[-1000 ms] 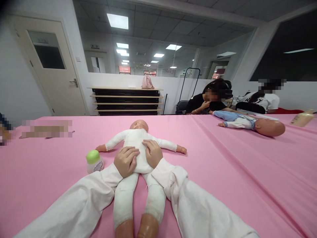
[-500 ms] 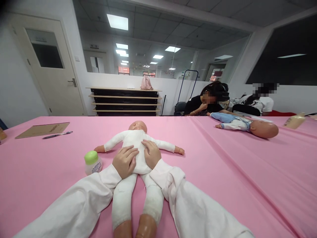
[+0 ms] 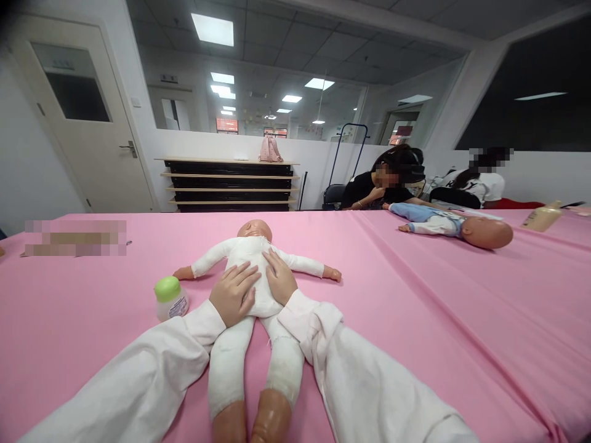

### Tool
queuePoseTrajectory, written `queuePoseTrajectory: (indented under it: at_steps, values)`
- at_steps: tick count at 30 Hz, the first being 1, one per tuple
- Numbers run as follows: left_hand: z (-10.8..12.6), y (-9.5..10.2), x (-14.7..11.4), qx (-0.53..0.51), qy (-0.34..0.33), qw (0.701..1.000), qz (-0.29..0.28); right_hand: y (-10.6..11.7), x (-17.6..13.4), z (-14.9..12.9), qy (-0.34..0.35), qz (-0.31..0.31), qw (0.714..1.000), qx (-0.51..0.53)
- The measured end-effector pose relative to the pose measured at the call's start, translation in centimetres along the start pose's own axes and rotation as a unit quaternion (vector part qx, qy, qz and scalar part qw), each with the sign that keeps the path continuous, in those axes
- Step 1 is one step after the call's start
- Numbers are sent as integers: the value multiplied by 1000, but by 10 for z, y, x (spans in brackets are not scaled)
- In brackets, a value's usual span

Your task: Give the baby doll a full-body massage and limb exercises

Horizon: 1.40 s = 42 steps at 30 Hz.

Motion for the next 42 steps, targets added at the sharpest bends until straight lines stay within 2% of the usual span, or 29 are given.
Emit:
queuePoseTrajectory:
  at_steps: [3, 6, 9, 11, 14, 17, 19, 20, 23, 27, 30, 33, 37, 40, 42]
  values:
    - [4, 5, -1, 3, -35, 999, 36, 7, -4, 2, -36, 63, 997, -30]
    - [9, 9, 0, -11, -89, 995, 46, 13, -6, -11, 32, 86, 995, -28]
    - [12, 8, 1, -33, -123, 992, 17, 12, -6, -27, 142, 26, 989, 13]
    - [11, 4, 1, -32, -113, 993, -7, 7, -4, -30, 175, -39, 983, 35]
    - [4, 0, 2, 10, -40, 999, -23, 1, 0, -19, 128, -74, 988, 37]
    - [1, 1, 1, 52, 9, 999, 1, 0, 2, -1, 14, -17, 1000, 6]
    - [4, 6, 1, 59, -12, 998, 35, 2, 0, 5, -37, 31, 999, -24]
    - [7, 8, 1, 58, -32, 997, 49, 4, -2, 4, -42, 51, 997, -39]
    - [14, 12, 2, 57, -88, 993, 56, 9, -5, -9, 23, 70, 996, -59]
    - [21, 12, 7, 35, -156, 987, -3, 12, -3, -30, 146, 0, 989, -8]
    - [27, 7, 9, -14, -204, 976, -76, 11, 10, -37, 177, -81, 980, 46]
    - [28, 3, 10, -66, -209, 970, -109, 2, 29, -46, 205, -176, 961, 57]
    - [25, -6, 6, -100, -189, 965, -154, -24, 50, -65, 253, -300, 920, -17]
    - [22, -12, 3, -91, -158, 964, -194, -38, 63, -68, 262, -312, 912, -47]
    - [19, -13, 3, -77, -129, 966, -211, -41, 71, -60, 241, -281, 928, -51]
Point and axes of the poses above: each hand's wrist, its own x-axis towards the middle knuckle, its own y-axis out of the back of the hand, z = x × y, the point moved 5 cm from there along x, towards the middle knuckle, and after that the axes turned 2 degrees about y, right-handed, at the moved point
